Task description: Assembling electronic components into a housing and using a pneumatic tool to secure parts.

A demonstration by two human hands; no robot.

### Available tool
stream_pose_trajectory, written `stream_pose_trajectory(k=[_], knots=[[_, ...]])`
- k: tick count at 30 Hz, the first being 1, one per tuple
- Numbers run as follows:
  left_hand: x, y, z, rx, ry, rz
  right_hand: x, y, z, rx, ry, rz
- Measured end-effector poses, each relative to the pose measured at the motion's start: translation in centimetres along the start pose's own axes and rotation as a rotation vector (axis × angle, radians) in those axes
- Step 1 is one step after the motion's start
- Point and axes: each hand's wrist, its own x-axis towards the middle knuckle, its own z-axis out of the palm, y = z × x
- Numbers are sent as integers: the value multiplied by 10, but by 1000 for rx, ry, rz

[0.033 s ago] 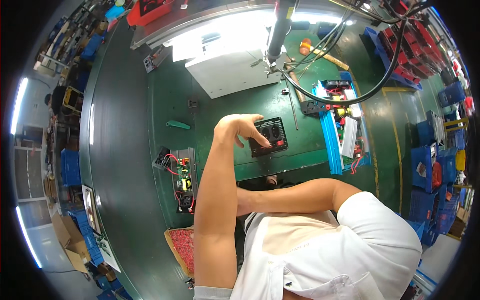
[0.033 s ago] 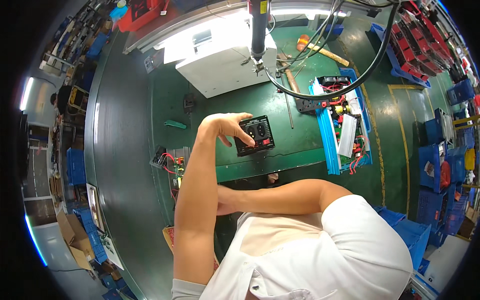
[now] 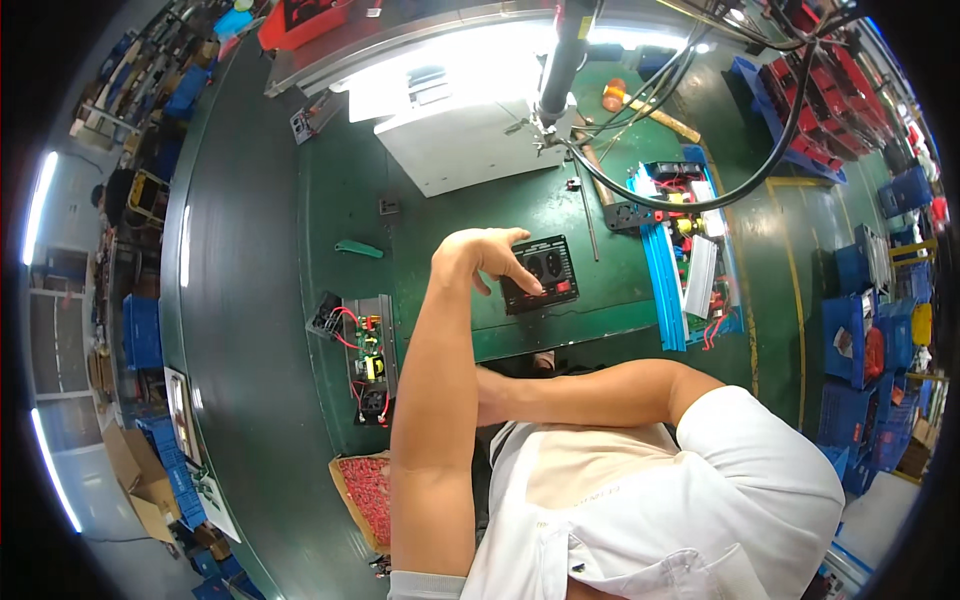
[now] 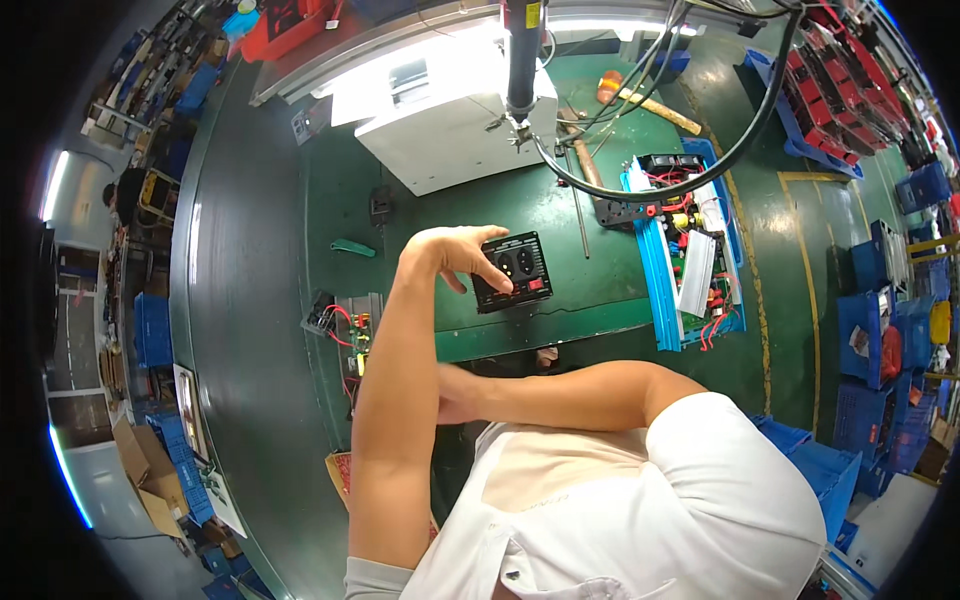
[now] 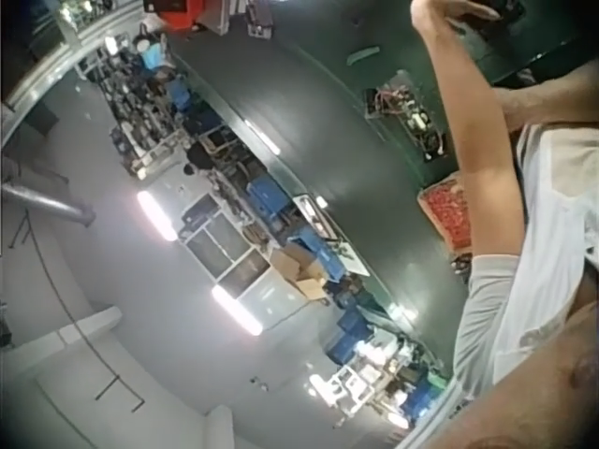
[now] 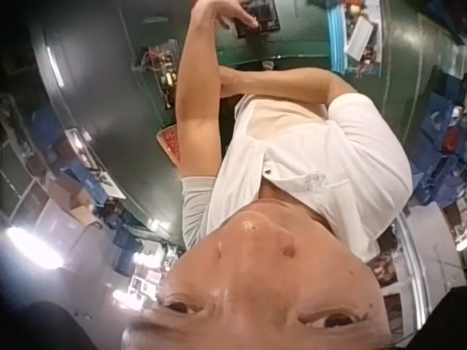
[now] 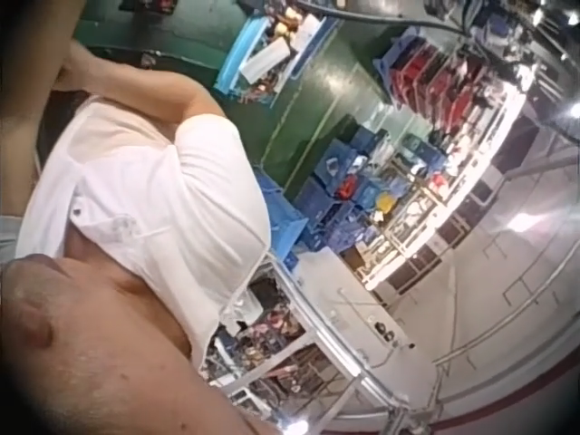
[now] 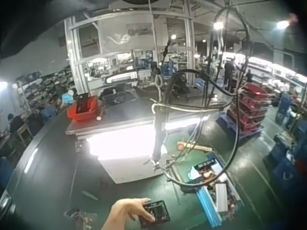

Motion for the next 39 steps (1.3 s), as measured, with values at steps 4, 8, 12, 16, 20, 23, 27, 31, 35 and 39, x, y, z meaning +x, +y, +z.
stream_pose_trajectory(k=[4,8,12,16,20,23,27,31,35,39], knots=[[0,1,3,-21,14,40,-15,-45,2,256,123,-201],[-4,-1,2,-21,43,39,-9,-51,-2,301,221,-223],[9,-11,2,-81,22,69,-18,-28,1,256,109,-135],[9,-10,-2,-91,6,49,-22,13,15,45,271,282],[12,-7,-2,-82,1,33,-15,42,26,31,-113,443],[13,-9,-2,-95,-31,69,0,71,16,223,-393,601],[16,-11,0,-93,-21,96,2,78,13,389,-628,660],[11,-5,-5,-101,-51,100,0,79,21,495,-494,742],[13,-9,-7,-100,-62,115,5,73,23,451,-537,828],[12,-10,-6,-109,-55,107,37,124,-10,119,-829,827]])
